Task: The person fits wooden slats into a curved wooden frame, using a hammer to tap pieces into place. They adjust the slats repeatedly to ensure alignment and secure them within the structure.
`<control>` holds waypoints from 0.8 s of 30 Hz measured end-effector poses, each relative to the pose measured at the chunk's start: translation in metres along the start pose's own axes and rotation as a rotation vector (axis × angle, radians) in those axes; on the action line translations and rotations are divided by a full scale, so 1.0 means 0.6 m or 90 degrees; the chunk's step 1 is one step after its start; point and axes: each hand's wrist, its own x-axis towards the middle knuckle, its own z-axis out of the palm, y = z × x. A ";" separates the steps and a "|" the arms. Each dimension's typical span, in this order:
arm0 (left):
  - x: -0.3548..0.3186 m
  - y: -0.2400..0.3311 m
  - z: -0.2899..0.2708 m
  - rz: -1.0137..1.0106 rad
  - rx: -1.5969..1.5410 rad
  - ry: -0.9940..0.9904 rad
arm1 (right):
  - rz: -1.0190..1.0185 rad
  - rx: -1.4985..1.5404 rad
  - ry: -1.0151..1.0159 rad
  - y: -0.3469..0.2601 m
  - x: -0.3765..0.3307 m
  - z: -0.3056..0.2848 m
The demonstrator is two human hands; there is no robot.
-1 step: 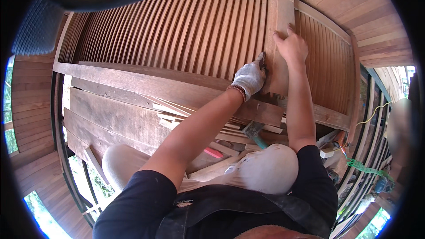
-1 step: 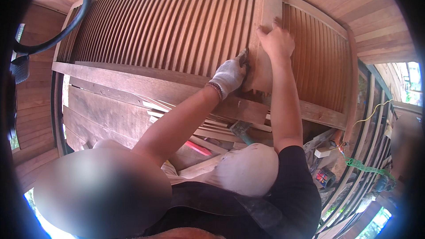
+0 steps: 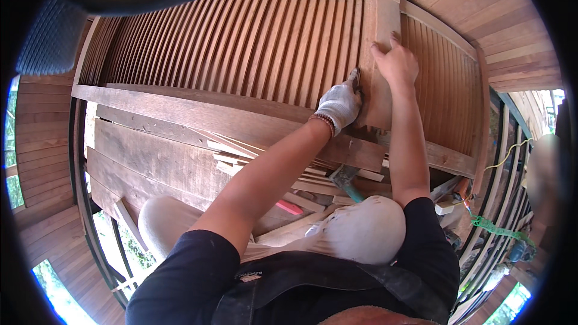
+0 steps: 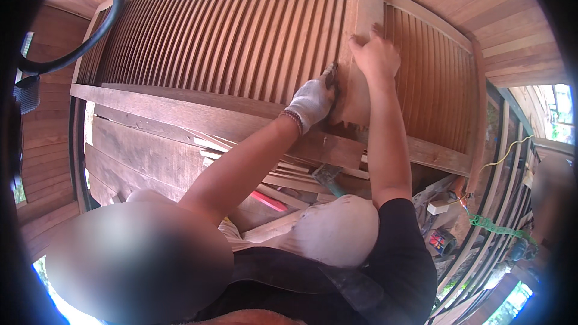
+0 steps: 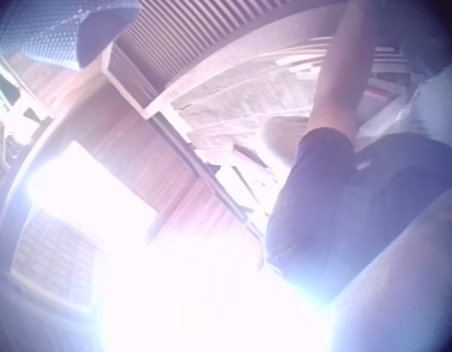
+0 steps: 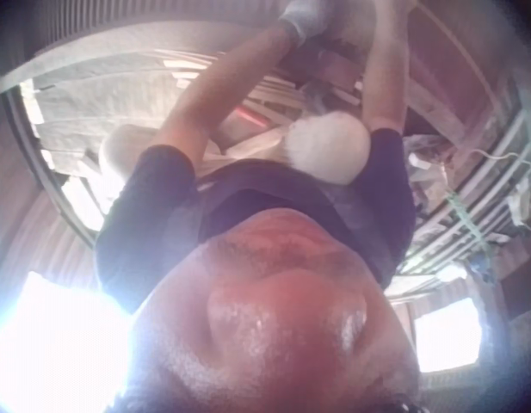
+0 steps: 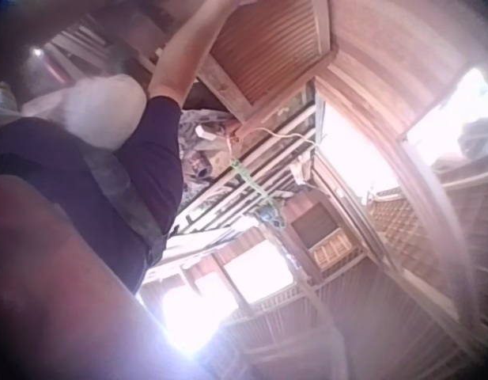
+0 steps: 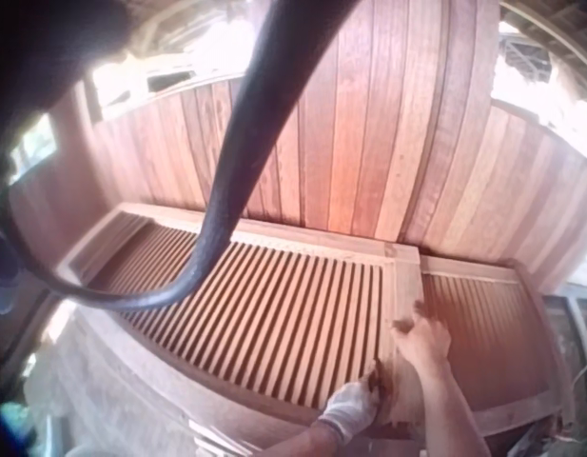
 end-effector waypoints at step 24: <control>0.259 0.073 -0.025 0.060 0.119 0.146 | 0.002 0.737 -0.075 0.077 -0.017 0.052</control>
